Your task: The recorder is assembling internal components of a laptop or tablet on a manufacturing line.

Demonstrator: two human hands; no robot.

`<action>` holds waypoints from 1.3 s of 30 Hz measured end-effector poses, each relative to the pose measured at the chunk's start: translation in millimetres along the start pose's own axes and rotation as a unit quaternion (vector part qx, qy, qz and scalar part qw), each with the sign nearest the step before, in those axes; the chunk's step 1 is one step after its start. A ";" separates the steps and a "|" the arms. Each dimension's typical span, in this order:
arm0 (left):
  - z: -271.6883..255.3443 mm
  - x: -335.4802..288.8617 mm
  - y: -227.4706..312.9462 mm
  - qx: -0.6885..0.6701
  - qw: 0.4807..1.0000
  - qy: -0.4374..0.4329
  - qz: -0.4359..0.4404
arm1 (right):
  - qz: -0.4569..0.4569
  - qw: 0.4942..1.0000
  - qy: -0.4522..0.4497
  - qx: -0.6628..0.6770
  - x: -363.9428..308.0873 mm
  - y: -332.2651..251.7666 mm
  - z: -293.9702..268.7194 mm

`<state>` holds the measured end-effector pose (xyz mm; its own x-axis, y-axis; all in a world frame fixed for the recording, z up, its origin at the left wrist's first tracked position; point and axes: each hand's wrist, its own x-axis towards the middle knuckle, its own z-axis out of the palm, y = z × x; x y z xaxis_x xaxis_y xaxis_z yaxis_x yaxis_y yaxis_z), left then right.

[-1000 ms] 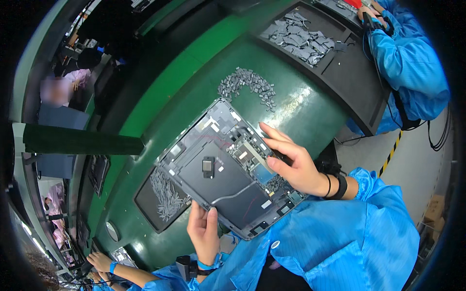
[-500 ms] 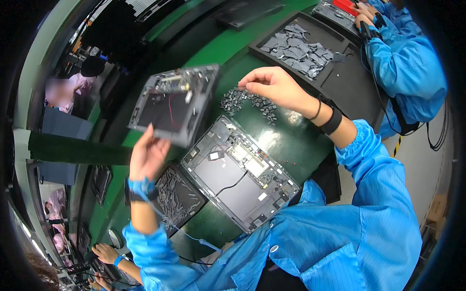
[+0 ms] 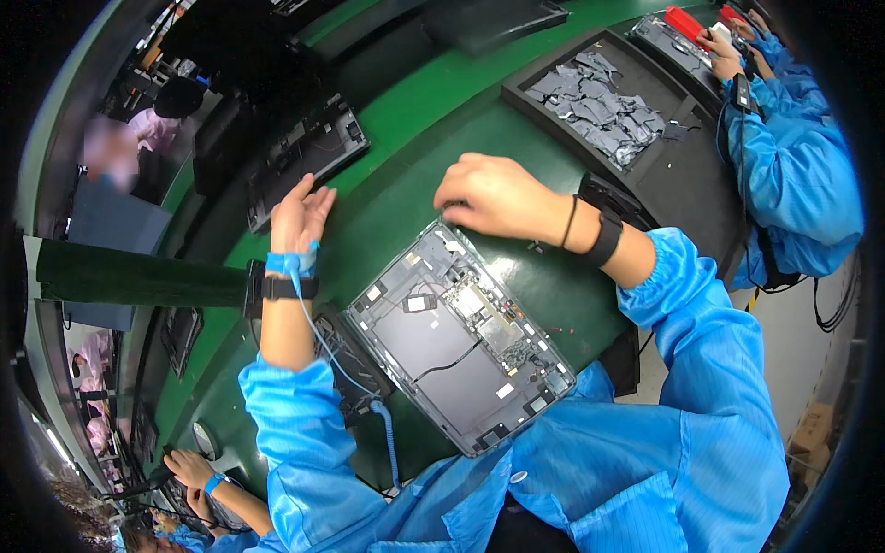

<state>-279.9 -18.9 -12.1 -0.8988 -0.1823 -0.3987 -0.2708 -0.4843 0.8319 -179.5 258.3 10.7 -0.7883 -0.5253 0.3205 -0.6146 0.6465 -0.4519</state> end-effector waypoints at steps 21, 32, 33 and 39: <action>-167.7 -231.3 1.1 0.543 0.817 0.039 0.188 | -0.284 0.909 -0.049 -0.300 -8.6 -76.8 6.6; -137.6 -199.8 -27.0 0.709 0.566 0.006 0.421 | -0.240 0.959 -0.024 -0.146 -83.4 -89.9 -12.7; -140.2 -206.3 -21.0 0.721 0.551 0.010 0.420 | -0.241 0.964 0.001 -0.116 -74.9 -91.4 -16.2; -145.4 -205.2 -20.0 0.727 0.557 -0.008 0.401 | -0.055 0.994 0.034 -0.093 -17.7 -19.8 -17.3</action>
<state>-39.9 -96.2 -3.0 -0.9316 0.1728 0.3197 0.2382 0.9547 0.1782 -153.9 264.4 28.4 -0.7124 -0.5642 0.4174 -0.6871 0.6818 -0.2511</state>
